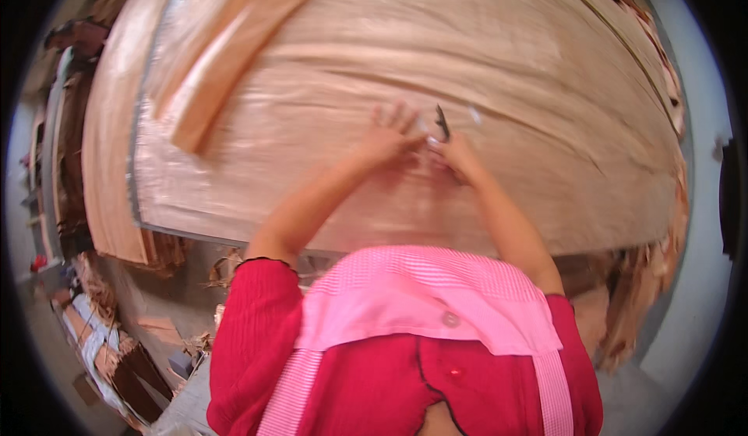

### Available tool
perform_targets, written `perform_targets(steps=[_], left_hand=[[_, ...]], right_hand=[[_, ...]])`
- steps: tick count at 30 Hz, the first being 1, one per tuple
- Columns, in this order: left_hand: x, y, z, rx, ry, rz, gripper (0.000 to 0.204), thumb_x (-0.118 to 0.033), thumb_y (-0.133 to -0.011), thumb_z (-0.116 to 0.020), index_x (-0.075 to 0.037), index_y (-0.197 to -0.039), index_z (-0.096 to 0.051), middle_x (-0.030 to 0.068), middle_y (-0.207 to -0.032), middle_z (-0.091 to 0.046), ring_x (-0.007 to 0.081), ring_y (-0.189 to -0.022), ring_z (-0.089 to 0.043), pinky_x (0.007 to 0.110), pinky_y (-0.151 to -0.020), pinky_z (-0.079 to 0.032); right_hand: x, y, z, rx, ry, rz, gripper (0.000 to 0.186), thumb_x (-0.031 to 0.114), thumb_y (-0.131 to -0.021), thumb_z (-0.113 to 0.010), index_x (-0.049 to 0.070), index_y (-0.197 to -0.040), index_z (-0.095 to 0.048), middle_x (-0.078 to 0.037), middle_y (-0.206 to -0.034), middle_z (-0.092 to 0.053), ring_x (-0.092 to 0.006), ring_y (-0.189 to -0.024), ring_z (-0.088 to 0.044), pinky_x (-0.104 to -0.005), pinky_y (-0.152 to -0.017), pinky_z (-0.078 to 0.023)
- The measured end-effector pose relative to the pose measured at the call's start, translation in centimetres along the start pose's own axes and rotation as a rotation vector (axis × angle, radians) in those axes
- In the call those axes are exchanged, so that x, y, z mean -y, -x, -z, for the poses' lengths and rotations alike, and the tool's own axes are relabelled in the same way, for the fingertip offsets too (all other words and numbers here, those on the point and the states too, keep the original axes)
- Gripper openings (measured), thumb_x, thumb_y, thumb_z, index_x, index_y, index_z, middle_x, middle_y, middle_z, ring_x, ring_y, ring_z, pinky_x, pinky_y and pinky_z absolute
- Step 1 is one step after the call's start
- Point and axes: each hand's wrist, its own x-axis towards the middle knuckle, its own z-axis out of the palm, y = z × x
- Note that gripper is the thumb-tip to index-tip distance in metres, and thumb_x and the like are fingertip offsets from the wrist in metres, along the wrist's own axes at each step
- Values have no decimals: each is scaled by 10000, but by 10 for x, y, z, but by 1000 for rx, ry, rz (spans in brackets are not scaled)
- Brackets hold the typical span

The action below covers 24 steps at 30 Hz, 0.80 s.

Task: The person works with sheets of wood veneer, using a knife to trim edges and small pieces of tape to secure sections. The person moves different sheets on a metal work table and handles thin strips of wood.

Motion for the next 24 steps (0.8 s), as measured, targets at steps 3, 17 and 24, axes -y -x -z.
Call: perform_targets(steps=[3,17,24], left_hand=[[-7,-11,7,91,81,-32,637,-404,-725,-623,-266,-1303,-391,99,-1445,-145,340,-1328,-90,600,-1006,-52],[357,132,135,-213,-711,1046,354,-387,-907,-323,-302,-1218,-469,156,-801,-646,321,-713,-634,452,-587,-505],[103,19,225,-753,-848,495,451,-187,-904,-428,-355,-1311,-332,62,-731,-653,242,-443,-551,334,-394,-437]], right_hand=[[-8,-5,54,-355,958,380,232,201,-783,-572,16,-644,-585,-123,-537,-560,-215,-474,-562,-350,-451,-447],[-93,110,54,-12,-794,-6,215,182,-811,-585,-4,-898,-520,-131,-688,-611,-139,-416,-535,-275,-377,-436],[-145,177,99,-51,-831,25,205,213,-829,-566,20,-895,-554,-103,-708,-626,-127,-451,-540,-263,-412,-440]])
